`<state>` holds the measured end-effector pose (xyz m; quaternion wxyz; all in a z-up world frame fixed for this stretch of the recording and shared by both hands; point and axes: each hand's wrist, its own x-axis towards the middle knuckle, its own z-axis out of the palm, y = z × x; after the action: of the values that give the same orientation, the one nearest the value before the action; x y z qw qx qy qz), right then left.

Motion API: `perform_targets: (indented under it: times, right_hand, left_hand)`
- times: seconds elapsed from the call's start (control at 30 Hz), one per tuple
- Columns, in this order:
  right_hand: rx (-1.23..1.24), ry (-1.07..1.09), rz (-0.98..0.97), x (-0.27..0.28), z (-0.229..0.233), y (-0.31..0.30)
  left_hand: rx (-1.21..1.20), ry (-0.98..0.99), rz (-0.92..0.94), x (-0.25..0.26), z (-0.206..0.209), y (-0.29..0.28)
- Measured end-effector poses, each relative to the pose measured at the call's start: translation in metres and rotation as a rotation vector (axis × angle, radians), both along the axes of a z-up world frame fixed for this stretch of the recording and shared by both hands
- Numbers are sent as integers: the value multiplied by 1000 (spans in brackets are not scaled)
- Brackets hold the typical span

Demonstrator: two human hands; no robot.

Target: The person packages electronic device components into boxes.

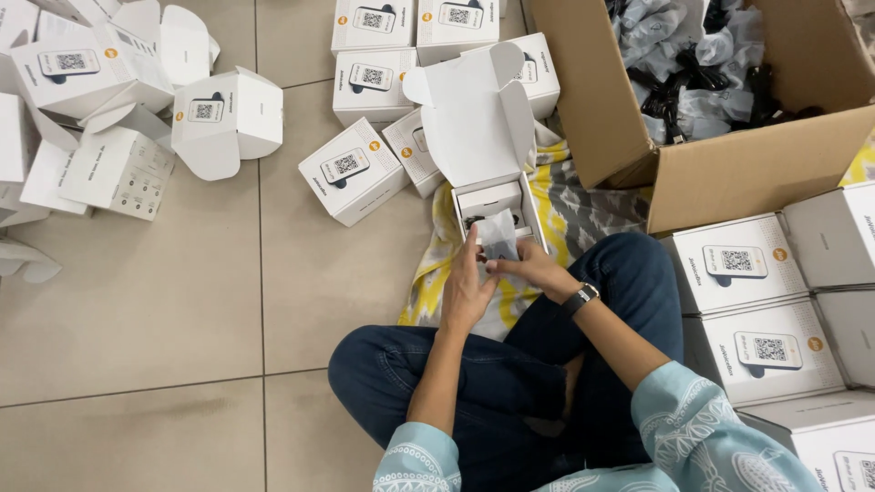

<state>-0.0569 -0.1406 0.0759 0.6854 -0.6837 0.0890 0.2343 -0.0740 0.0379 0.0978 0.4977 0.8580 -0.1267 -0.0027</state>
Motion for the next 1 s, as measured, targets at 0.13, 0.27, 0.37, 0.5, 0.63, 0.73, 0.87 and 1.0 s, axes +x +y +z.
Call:
perform_targets:
  times: [0.13, 0.27, 0.37, 0.5, 0.63, 0.73, 0.87, 1.0]
  right_hand:
    - [-109, -41, 107, -6, -27, 2]
    - [-118, -62, 176, -9, -42, 3]
    - [-196, -93, 206, -7, -32, 2]
    - [-373, -102, 300, 0, -9, -6]
    - [-450, -315, 166, 14, 5, -17]
    - [-729, -586, 43, 20, -28, -33]
    - [-1073, -793, 152, 24, -65, -43]
    - [-867, -451, 182, 21, -49, -38]
  left_hand:
    - [152, -148, -2, -3, -11, 3]
    - [293, -159, -20, -4, -12, 5]
    - [287, -174, -14, -3, -19, 6]
    - [193, -163, -5, 1, -11, 3]
    - [36, -160, 146, 12, -31, 8]
    - [-42, -109, 249, 17, -49, 16]
    - [-40, -111, 114, 23, -33, 7]
    - [125, -213, -6, 66, -37, -12]
